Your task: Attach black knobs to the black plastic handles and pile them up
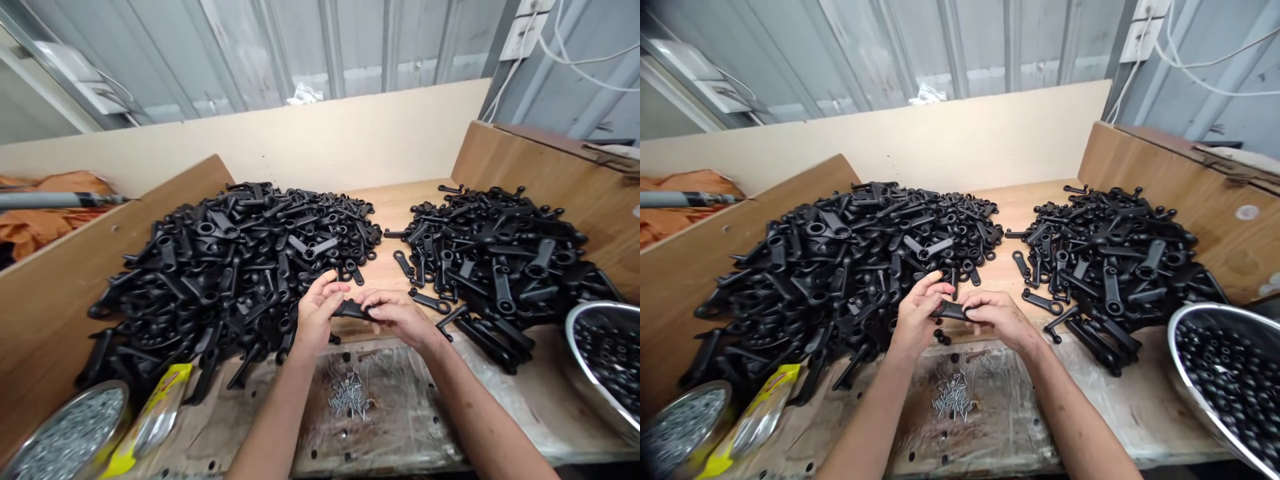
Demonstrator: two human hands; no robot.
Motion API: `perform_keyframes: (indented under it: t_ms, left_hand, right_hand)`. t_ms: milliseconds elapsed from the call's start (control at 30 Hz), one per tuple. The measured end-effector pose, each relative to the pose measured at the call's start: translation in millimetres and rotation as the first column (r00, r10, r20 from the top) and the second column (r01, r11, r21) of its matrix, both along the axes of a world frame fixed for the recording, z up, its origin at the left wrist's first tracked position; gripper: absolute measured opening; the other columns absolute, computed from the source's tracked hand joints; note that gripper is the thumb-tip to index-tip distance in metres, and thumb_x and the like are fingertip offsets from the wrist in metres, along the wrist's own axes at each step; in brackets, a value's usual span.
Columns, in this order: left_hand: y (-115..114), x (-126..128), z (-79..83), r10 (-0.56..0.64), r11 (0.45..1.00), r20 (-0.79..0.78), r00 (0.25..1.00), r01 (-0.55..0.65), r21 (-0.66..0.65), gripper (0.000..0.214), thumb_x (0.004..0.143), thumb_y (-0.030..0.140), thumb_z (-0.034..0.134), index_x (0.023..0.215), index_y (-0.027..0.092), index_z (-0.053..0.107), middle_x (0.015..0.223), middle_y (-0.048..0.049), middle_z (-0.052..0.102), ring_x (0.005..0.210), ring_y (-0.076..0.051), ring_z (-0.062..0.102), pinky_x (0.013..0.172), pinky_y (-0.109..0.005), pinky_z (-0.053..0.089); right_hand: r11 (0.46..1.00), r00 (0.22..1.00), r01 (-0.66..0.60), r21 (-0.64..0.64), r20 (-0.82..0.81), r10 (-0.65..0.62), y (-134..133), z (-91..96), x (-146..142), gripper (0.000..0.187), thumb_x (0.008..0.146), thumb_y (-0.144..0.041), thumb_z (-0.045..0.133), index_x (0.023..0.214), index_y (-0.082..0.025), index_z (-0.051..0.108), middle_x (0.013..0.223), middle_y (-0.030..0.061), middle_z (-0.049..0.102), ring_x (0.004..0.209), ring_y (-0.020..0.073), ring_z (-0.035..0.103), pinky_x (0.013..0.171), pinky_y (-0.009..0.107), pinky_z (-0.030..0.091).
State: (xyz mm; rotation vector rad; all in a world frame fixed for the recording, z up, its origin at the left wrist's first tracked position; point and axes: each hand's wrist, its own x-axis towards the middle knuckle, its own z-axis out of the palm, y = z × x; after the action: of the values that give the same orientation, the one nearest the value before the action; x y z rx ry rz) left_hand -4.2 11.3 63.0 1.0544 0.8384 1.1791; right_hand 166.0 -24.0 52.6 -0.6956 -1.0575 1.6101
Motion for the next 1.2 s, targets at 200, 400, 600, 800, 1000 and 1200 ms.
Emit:
perform_keyframes:
  t_ms: [200,400,600,800,1000,1200]
  left_hand:
    - [-13.1,14.7,-32.4,-0.231,0.973,0.151,0.961,0.227,0.046,0.083,0.052,0.059,0.071,0.119,0.015,0.05,0.119,-0.0136,0.053,0.112,-0.029,0.047,0.093,-0.039,0.038]
    - [-10.5,13.9,-34.5,-0.197,0.974,0.247,0.949,0.218,-0.059,0.069,0.06,0.061,0.065,0.112,0.016,0.055,0.112,-0.0119,0.058,0.096,-0.025,0.055,0.079,-0.036,0.045]
    - [4.1,-12.1,-25.8,-0.561,0.711,0.28,0.779,0.627,-0.319,0.062,0.071,0.068,0.042,0.085,0.011,0.064,0.071,-0.0119,0.067,0.056,-0.02,0.061,0.044,-0.026,0.041]
    - [-18.5,8.2,-42.8,-0.862,0.305,0.295,0.413,0.886,-0.348,0.024,0.056,0.019,0.062,0.079,0.011,0.065,0.052,-0.0031,0.063,0.043,-0.016,0.056,0.042,-0.024,0.04]
    - [-20.4,24.0,-49.8,-0.64,0.633,0.284,0.714,0.7,-0.331,0.005,0.053,0.013,0.055,0.055,0.011,0.059,0.035,-0.0006,0.05,0.037,-0.017,0.054,0.04,-0.025,0.042]
    - [-13.4,29.1,-57.8,-0.39,0.72,0.264,0.882,0.471,-0.509,0.01,0.053,0.017,0.052,0.046,0.009,0.055,0.039,-0.0044,0.052,0.037,-0.015,0.052,0.029,-0.021,0.033]
  right_hand:
    - [0.978,0.967,0.154,-0.139,-0.182,-0.178,5.4,-7.5,-15.6,0.011,0.069,-0.02,0.066,0.078,-0.015,0.068,0.083,0.0058,0.061,0.057,0.0099,0.053,0.041,0.016,0.042]
    - [0.964,0.961,0.226,-0.142,-0.129,-0.245,6.3,-16.2,-28.0,0.009,0.07,-0.021,0.066,0.078,-0.018,0.068,0.081,0.0038,0.06,0.058,0.0101,0.054,0.043,0.018,0.045]
    - [0.997,0.996,0.006,0.081,0.084,-0.013,0.6,-0.8,3.6,0.014,0.073,-0.021,0.064,0.086,-0.021,0.069,0.096,0.0045,0.057,0.057,0.0099,0.054,0.043,0.021,0.046]
    - [0.942,0.857,-0.262,0.21,0.5,0.127,-8.5,15.5,5.0,0.016,0.078,-0.022,0.061,0.092,-0.021,0.068,0.099,0.0054,0.057,0.089,0.0184,0.056,0.078,0.032,0.048]
    - [0.907,0.808,0.077,0.414,0.506,-0.3,-6.8,9.3,5.6,0.009,0.079,-0.021,0.059,0.079,-0.022,0.068,0.107,0.006,0.057,0.1,0.0209,0.053,0.088,0.034,0.042]
    - [0.862,0.618,-0.064,0.504,0.698,-0.362,6.5,-17.4,-11.4,0.021,0.084,-0.022,0.049,0.095,-0.018,0.067,0.116,0.01,0.053,0.102,0.0205,0.053,0.086,0.032,0.043]
